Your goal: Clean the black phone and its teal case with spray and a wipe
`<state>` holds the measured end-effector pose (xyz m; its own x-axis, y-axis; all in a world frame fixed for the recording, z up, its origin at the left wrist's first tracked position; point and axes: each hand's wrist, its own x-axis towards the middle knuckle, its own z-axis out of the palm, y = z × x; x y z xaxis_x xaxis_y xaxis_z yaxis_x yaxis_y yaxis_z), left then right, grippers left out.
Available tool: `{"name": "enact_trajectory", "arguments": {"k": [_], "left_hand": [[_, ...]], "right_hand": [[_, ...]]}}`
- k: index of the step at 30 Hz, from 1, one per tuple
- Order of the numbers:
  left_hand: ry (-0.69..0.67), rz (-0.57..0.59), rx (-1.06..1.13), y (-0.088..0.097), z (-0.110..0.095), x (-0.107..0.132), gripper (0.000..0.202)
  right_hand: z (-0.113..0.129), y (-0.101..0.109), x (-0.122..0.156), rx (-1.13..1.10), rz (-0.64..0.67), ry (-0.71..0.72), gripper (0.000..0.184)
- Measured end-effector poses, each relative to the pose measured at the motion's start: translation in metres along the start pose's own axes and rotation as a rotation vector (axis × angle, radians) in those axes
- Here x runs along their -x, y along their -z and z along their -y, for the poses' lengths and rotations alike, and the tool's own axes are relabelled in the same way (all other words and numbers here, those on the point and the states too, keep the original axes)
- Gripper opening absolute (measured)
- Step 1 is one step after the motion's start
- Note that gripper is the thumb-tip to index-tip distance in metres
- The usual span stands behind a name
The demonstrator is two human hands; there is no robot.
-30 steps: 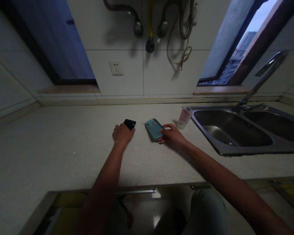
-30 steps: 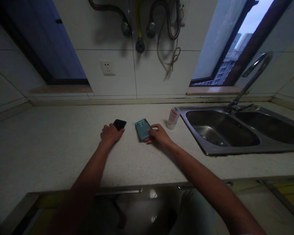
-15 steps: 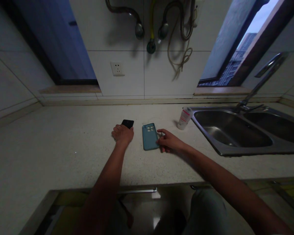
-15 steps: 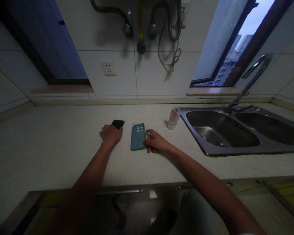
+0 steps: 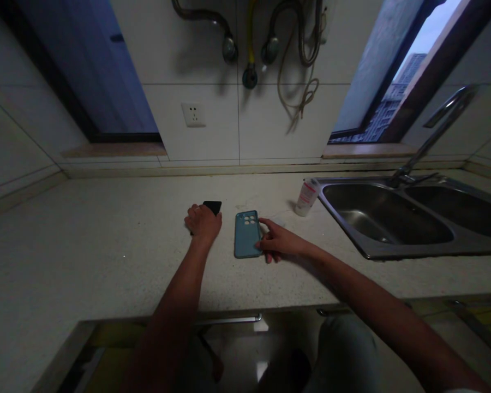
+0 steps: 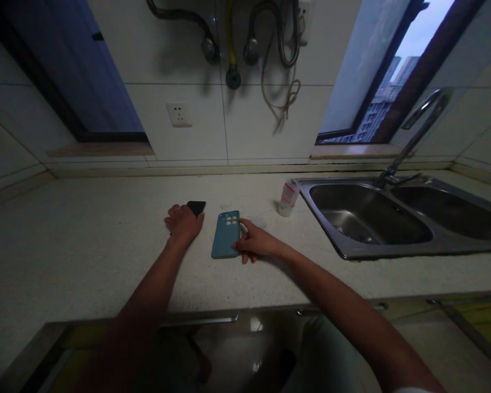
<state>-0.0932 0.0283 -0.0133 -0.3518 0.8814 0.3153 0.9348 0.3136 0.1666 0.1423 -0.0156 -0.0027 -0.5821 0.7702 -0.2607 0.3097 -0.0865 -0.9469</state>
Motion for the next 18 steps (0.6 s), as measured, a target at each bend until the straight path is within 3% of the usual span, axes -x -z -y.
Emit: {"name": "enact_trajectory", "arguments": {"k": [3, 6, 9, 12, 14, 16, 18], "left_hand": [[-0.146, -0.092, 0.114, 0.007, -0.014, 0.007, 0.054], [-0.252, 0.015, 0.296, 0.009, -0.028, 0.015, 0.051], [-0.193, 0.006, 0.459, 0.007, -0.035, 0.018, 0.062], [-0.015, -0.013, 0.702, 0.005, -0.035, 0.012, 0.068], [0.104, 0.108, 0.971, 0.003, -0.033, 0.007, 0.06], [0.136, 0.324, 1.248, -0.001, -0.032, 0.003, 0.047], [0.137, 0.453, 1.387, -0.006, -0.032, 0.002, 0.036]], "right_hand": [[-0.001, -0.001, -0.001, -0.026, -0.024, 0.0, 0.089], [-0.003, -0.002, -0.006, -0.16, -0.112, 0.064, 0.084], [-0.004, -0.003, -0.01, -0.316, -0.211, 0.133, 0.081], [-0.004, -0.003, -0.012, -0.396, -0.276, 0.133, 0.08], [-0.004, -0.003, -0.011, -0.406, -0.259, 0.133, 0.079], [-0.004, -0.002, -0.009, -0.383, -0.189, 0.137, 0.076], [-0.004, 0.001, -0.008, -0.321, -0.121, 0.13, 0.068]]}}
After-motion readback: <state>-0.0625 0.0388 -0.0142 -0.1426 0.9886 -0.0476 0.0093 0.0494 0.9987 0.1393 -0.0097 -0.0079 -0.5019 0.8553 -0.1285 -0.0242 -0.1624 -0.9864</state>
